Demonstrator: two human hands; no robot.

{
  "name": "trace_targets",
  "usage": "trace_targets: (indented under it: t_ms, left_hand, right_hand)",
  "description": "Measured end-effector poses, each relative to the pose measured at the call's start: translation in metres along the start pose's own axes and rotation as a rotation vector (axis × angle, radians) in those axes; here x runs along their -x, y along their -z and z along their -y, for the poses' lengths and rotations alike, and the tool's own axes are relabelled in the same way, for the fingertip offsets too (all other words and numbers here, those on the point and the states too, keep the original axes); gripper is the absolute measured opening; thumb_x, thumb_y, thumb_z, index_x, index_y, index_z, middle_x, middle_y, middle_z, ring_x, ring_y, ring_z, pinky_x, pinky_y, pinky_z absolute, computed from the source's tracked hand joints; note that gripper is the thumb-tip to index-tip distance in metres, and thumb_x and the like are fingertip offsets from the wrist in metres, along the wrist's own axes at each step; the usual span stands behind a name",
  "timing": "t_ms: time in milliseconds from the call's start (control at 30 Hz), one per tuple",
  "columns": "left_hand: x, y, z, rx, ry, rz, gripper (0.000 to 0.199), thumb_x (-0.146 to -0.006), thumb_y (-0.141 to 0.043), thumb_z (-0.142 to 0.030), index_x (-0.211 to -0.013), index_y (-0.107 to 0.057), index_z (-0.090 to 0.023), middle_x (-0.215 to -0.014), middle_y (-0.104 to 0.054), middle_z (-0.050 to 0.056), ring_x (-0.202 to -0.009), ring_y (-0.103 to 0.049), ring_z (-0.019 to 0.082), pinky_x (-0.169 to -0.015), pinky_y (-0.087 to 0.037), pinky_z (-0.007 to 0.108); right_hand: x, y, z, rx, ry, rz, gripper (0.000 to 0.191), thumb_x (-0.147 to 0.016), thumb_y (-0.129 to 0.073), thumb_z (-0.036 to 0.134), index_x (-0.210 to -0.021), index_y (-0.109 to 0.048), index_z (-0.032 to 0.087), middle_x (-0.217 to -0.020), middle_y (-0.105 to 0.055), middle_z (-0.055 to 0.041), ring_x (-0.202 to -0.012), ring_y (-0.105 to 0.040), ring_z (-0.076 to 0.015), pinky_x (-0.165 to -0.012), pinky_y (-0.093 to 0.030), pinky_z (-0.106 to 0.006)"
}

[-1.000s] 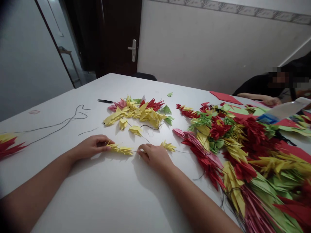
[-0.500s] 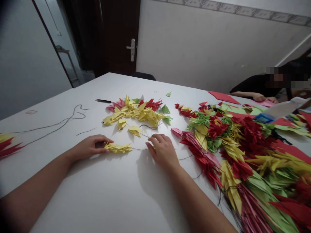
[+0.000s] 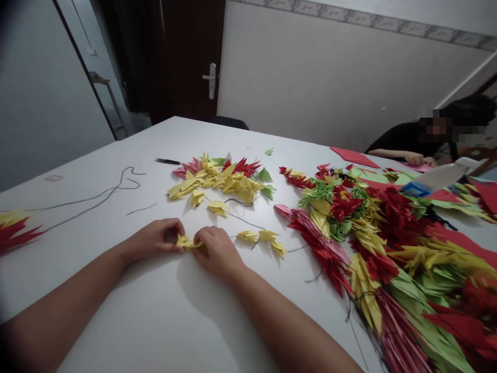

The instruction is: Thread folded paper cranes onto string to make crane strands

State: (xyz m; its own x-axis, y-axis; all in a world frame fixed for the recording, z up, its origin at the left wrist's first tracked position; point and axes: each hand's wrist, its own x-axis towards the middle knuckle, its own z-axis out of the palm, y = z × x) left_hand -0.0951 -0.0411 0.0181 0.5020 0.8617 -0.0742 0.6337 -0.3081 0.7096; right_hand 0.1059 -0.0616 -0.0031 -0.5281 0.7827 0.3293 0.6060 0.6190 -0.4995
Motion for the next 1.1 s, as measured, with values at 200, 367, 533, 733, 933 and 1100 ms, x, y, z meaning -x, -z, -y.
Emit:
trace_targets:
  t_ms: [200, 367, 533, 733, 933, 1100]
  left_hand:
    - [0.0, 0.002, 0.0, -0.049, 0.008, -0.02, 0.027, -0.066, -0.065, -0.037, -0.08, -0.053, -0.018, -0.078, -0.054, -0.002, -0.07, -0.045, 0.013, -0.062, -0.034, 0.024]
    - [-0.001, 0.004, 0.001, -0.135, -0.006, -0.021, 0.026, -0.069, -0.063, -0.038, -0.086, -0.057, -0.019, -0.086, -0.055, 0.0, -0.078, -0.048, 0.015, -0.068, -0.036, 0.025]
    - [0.0, 0.004, 0.002, -0.128, -0.021, -0.026, 0.027, -0.071, -0.062, -0.04, -0.09, -0.058, -0.021, -0.094, -0.056, 0.001, -0.087, -0.05, 0.016, -0.077, -0.038, 0.026]
    - [0.0, 0.004, 0.005, -0.157, -0.026, -0.008, 0.031, -0.073, -0.058, -0.045, -0.091, -0.057, -0.02, -0.095, -0.055, 0.002, -0.087, -0.05, 0.016, -0.077, -0.039, 0.027]
    - [-0.001, 0.0, 0.004, -0.162, -0.051, -0.043, 0.028, -0.075, -0.056, -0.043, -0.091, -0.055, -0.019, -0.093, -0.054, 0.002, -0.081, -0.05, 0.015, -0.072, -0.04, 0.026]
    - [-0.004, -0.009, -0.009, -0.129, -0.125, -0.023, 0.024, -0.076, -0.057, -0.04, -0.089, -0.056, -0.02, -0.094, -0.056, 0.002, -0.087, -0.051, 0.016, -0.077, -0.041, 0.027]
  right_hand:
    - [0.013, 0.017, -0.015, 0.023, 0.09, 0.05, 0.009, -0.075, -0.053, 0.009, -0.08, -0.051, 0.016, -0.088, -0.056, -0.0032, -0.081, -0.048, -0.0137, -0.072, -0.038, -0.025]
    - [0.028, 0.03, -0.028, 0.0, 0.151, 0.019, 0.016, -0.08, -0.044, 0.006, -0.087, -0.055, 0.016, -0.096, -0.057, -0.0052, -0.087, -0.049, -0.015, -0.076, -0.041, -0.028]
    - [0.034, 0.033, -0.03, -0.047, 0.178, -0.031, 0.028, -0.078, -0.039, 0.0, -0.092, -0.057, 0.017, -0.099, -0.058, -0.0052, -0.091, -0.049, -0.0151, -0.079, -0.042, -0.029]
    - [0.034, 0.032, -0.034, -0.061, 0.15, -0.079, 0.023, -0.071, -0.042, -0.001, -0.075, -0.057, 0.016, -0.091, -0.058, -0.0047, -0.086, -0.051, -0.0153, -0.072, -0.044, -0.027]
    - [0.032, 0.037, -0.032, 0.103, 0.188, -0.283, 0.01, -0.073, -0.048, 0.009, -0.077, -0.054, 0.015, -0.099, -0.057, -0.007, -0.098, -0.049, -0.0201, -0.084, -0.04, -0.036]
    - [0.022, 0.033, -0.016, 0.2, 0.356, -0.269, 0.02, -0.083, -0.053, 0.023, -0.101, -0.055, 0.014, -0.098, -0.059, -0.0065, -0.099, -0.049, -0.0197, -0.089, -0.037, -0.037]
